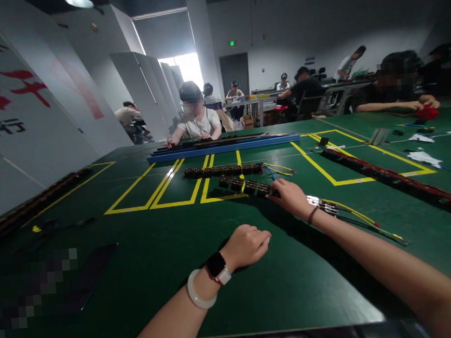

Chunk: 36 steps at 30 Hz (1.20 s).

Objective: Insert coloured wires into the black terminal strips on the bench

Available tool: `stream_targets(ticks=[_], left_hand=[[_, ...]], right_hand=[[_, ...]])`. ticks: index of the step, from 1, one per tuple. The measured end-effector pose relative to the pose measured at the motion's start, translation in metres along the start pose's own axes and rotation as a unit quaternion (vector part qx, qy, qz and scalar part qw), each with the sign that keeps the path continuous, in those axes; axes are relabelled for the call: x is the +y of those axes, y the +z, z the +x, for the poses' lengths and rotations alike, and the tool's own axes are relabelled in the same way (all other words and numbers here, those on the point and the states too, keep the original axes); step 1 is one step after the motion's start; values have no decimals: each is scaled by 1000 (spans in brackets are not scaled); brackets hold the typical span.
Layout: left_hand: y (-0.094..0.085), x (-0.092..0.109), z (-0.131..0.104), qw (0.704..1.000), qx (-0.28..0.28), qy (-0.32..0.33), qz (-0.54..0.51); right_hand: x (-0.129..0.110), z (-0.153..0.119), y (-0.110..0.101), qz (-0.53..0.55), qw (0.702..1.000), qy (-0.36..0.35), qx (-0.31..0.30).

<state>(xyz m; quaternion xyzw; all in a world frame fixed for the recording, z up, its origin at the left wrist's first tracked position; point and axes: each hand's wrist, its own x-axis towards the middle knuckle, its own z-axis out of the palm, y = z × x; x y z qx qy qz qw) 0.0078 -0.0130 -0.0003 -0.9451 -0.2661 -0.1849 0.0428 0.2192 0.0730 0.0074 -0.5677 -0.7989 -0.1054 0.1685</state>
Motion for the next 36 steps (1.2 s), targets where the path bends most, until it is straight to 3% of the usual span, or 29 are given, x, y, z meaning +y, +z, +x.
stream_targets(ticks=[5,9,13,17,20,24,30,33,36], left_hand=[[1,0,-1,999,3,23,22],[1,1,-2,998,-3,59,38],[5,2,-3,996,4,79,50],[8,1,-4,995,-3,78,56],[7,1,-4,997,-7,64,46],[6,2,-3,999,-16,25,24],[3,1,-1,998,-29,-56,-3],[1,0,0,994,-33,-101,-34],[-1,-2,0,983,-39,-155,-89]], right_hand=[[-83,31,9,81,991,-81,-65],[-136,55,20,111,983,-122,-81],[-173,74,34,125,978,-144,-84],[-186,83,42,150,969,-161,-109],[-171,84,36,174,960,-188,-113],[-118,75,21,218,952,-190,-105],[-32,36,7,340,911,-116,-201],[-10,16,4,358,889,-88,-271],[2,5,0,339,873,-105,-333]])
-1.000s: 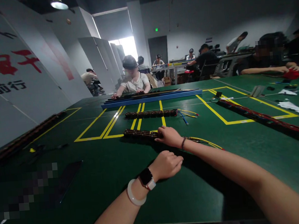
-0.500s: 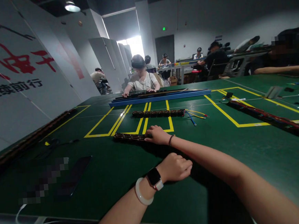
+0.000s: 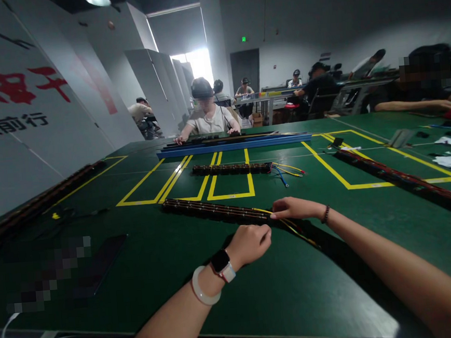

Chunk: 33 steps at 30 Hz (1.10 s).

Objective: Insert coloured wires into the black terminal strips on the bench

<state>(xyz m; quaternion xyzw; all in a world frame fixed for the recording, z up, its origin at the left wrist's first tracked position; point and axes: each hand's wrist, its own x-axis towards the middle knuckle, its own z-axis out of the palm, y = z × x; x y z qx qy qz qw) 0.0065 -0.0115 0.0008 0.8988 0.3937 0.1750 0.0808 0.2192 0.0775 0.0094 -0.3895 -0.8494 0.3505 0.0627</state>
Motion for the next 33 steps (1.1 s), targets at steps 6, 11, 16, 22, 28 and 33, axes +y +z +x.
stream_targets(ticks=[6,11,16,22,28,33], left_hand=[[4,-3,1,975,-13,-105,-195],[21,-9,6,868,-60,-199,-452],[24,-8,8,753,-92,-265,-595],[17,-4,6,682,-103,-276,-670],[16,-5,6,662,-98,-271,-692],[16,-5,6,666,-107,-268,-688]], right_hand=[[-6,-2,2,-1,999,-27,-30],[-18,6,23,18,998,-49,42],[-30,7,38,35,994,-41,90],[-35,5,36,-56,987,-99,112],[-36,2,27,-85,984,-136,82],[-27,7,28,-76,984,-72,143]])
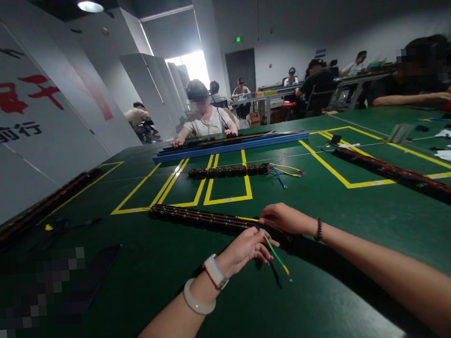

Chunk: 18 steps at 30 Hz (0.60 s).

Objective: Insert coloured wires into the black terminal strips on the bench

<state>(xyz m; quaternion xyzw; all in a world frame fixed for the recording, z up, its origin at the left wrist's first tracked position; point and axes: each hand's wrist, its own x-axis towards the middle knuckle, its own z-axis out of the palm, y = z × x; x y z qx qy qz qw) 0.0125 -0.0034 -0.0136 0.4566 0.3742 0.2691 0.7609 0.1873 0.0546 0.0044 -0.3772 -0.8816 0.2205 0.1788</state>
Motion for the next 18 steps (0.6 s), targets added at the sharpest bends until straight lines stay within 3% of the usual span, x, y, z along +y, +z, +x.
stream_targets(ticks=[7,12,18], left_hand=[[1,3,0,999,22,-7,46],[-1,1,1,997,30,0,70],[2,0,3,992,36,18,119]], right_hand=[[14,3,13,-70,992,9,106],[19,7,19,-189,977,20,92],[20,7,24,-250,964,-18,87]])
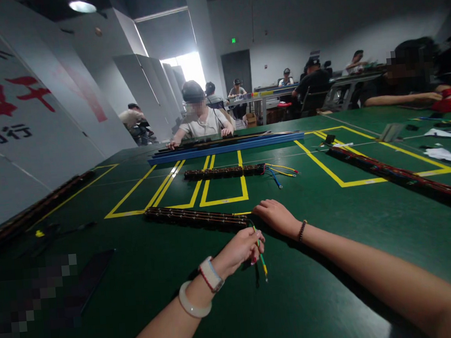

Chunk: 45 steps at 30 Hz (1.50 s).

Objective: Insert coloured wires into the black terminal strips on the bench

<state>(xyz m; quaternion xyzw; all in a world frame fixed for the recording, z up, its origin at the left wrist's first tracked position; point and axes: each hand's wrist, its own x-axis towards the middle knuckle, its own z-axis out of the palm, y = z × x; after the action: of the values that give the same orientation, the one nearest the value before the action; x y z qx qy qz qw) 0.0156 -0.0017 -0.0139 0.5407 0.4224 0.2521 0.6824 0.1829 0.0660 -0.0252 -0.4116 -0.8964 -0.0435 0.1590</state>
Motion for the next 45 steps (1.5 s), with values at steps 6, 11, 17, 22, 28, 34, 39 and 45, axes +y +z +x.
stream_targets(ticks=[6,11,17,22,28,34,39,45], left_hand=[[-8,4,-2,964,99,43,244],[-13,9,-9,825,188,95,524],[-14,5,-8,809,167,112,552],[-13,4,-8,806,159,152,549],[-7,12,-13,835,166,171,496],[-6,8,-6,951,104,123,263],[-6,-1,4,997,18,40,56],[-2,-2,2,994,-23,0,-105]], right_hand=[[2,-1,1,18,1000,-11,20],[3,0,3,50,998,-8,30],[0,-1,-2,75,997,-5,34],[-9,-6,-10,121,991,10,50],[-15,-6,-9,128,989,72,11],[-7,0,-13,286,944,133,-101],[-6,0,-11,349,920,142,-104],[-23,-2,-23,213,973,76,-33]])
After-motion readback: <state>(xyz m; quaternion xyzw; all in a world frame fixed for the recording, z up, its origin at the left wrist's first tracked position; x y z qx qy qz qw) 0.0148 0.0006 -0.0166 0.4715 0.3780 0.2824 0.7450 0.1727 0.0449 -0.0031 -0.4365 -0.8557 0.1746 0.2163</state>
